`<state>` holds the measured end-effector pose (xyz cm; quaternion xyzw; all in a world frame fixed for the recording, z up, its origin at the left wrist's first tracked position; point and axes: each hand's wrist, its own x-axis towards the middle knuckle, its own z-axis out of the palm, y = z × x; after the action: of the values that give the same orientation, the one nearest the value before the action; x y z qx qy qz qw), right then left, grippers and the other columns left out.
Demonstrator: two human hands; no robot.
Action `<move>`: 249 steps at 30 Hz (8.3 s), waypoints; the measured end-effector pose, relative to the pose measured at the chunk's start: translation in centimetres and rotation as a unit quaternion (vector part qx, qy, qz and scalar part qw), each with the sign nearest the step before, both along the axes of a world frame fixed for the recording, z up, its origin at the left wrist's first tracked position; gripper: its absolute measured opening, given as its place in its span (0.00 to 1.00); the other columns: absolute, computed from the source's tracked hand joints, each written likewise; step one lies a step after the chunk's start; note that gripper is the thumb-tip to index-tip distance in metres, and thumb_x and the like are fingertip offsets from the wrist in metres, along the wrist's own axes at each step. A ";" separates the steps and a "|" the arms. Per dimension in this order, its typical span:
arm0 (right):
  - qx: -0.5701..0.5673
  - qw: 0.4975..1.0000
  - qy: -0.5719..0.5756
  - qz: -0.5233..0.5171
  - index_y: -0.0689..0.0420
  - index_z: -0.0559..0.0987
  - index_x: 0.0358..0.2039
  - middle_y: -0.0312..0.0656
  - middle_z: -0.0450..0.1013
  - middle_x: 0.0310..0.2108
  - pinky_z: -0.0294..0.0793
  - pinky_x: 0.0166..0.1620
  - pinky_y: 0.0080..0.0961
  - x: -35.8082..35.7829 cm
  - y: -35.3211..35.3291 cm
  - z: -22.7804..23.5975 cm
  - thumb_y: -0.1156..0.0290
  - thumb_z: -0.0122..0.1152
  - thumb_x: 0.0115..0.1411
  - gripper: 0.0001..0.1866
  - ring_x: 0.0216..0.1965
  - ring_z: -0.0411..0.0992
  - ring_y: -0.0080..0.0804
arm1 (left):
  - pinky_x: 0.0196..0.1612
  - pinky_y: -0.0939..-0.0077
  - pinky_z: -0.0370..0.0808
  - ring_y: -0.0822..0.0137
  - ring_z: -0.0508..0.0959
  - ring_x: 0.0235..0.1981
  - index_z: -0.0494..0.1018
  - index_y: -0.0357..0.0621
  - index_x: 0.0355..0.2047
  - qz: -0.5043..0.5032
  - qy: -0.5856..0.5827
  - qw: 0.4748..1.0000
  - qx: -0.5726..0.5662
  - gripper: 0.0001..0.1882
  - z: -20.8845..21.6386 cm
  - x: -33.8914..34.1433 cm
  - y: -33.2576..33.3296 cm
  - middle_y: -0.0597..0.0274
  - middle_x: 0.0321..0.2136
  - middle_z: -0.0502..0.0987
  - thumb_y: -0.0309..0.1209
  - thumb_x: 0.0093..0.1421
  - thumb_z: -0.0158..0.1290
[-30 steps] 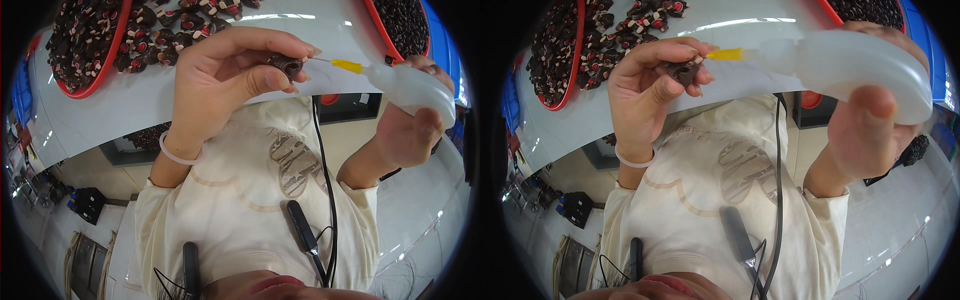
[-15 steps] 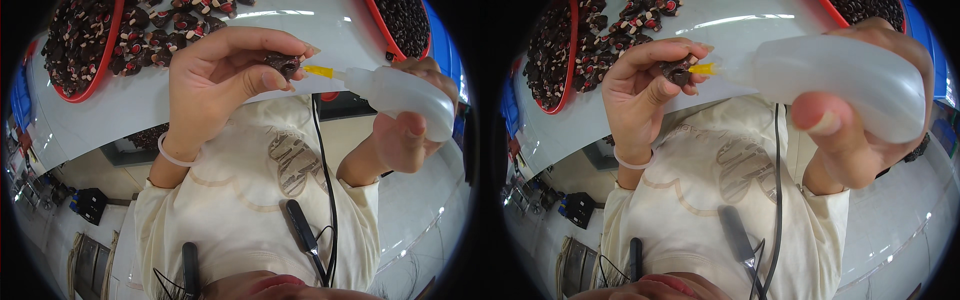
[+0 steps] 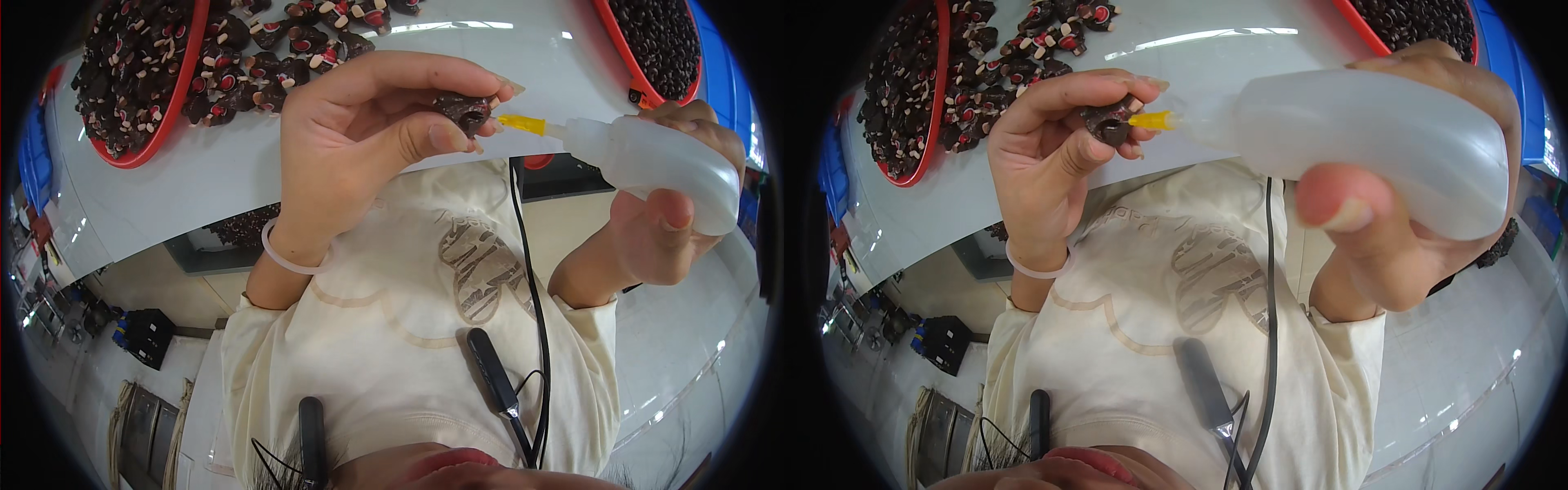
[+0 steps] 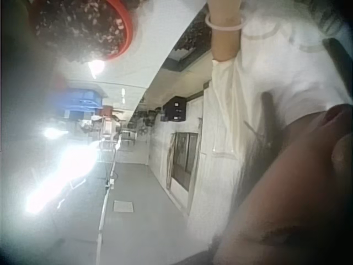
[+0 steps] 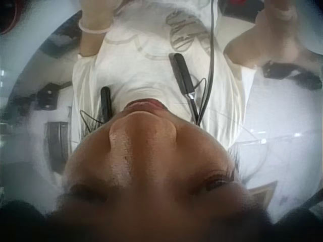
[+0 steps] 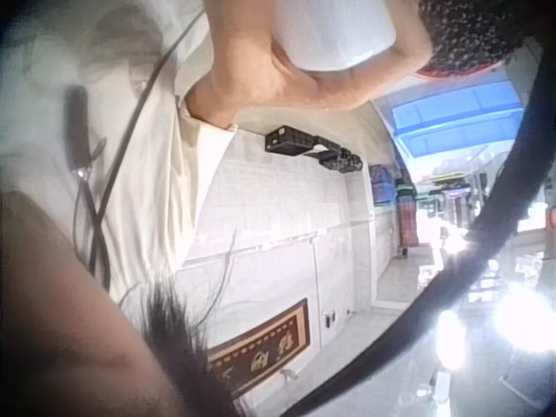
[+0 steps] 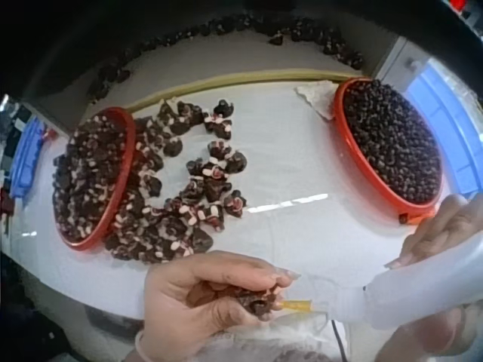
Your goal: Assembling small decorative figurines by applying glue to individual components.
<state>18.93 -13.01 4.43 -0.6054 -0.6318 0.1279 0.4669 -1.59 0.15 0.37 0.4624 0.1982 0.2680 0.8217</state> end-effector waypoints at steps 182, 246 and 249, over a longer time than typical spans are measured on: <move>-0.094 0.979 0.174 -0.051 0.65 0.72 0.20 0.38 0.68 0.17 0.55 0.20 0.16 -6.0 2.5 -1.7 0.68 0.67 0.45 0.15 0.17 0.62 0.22 | 0.43 0.76 0.69 0.64 0.75 0.40 0.74 0.43 0.38 0.252 0.393 0.509 0.723 0.10 6.2 -7.8 12.3 0.61 0.37 0.76 0.25 0.55 0.51; 0.016 0.994 0.108 -0.032 0.65 0.68 0.42 0.51 0.67 0.34 0.71 0.31 0.27 -1.1 1.9 0.0 0.62 0.60 0.48 0.25 0.35 0.68 0.39 | 0.34 0.76 0.77 0.61 0.78 0.32 0.69 0.32 0.39 0.004 -0.032 0.999 0.007 0.15 -0.9 -0.4 0.6 0.41 0.40 0.73 0.28 0.53 0.56; 0.021 0.999 0.024 0.019 0.65 0.69 0.42 0.51 0.69 0.32 0.72 0.29 0.26 -0.5 1.7 0.7 0.63 0.62 0.45 0.26 0.31 0.70 0.40 | 0.34 0.77 0.77 0.62 0.78 0.32 0.69 0.32 0.39 0.002 -0.031 0.999 0.010 0.15 -0.8 -0.4 0.6 0.41 0.39 0.73 0.28 0.53 0.56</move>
<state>18.45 -11.34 5.10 -0.5801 -0.6342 0.1386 0.4920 -1.96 0.72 -0.46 0.4619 0.1710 0.2854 0.8222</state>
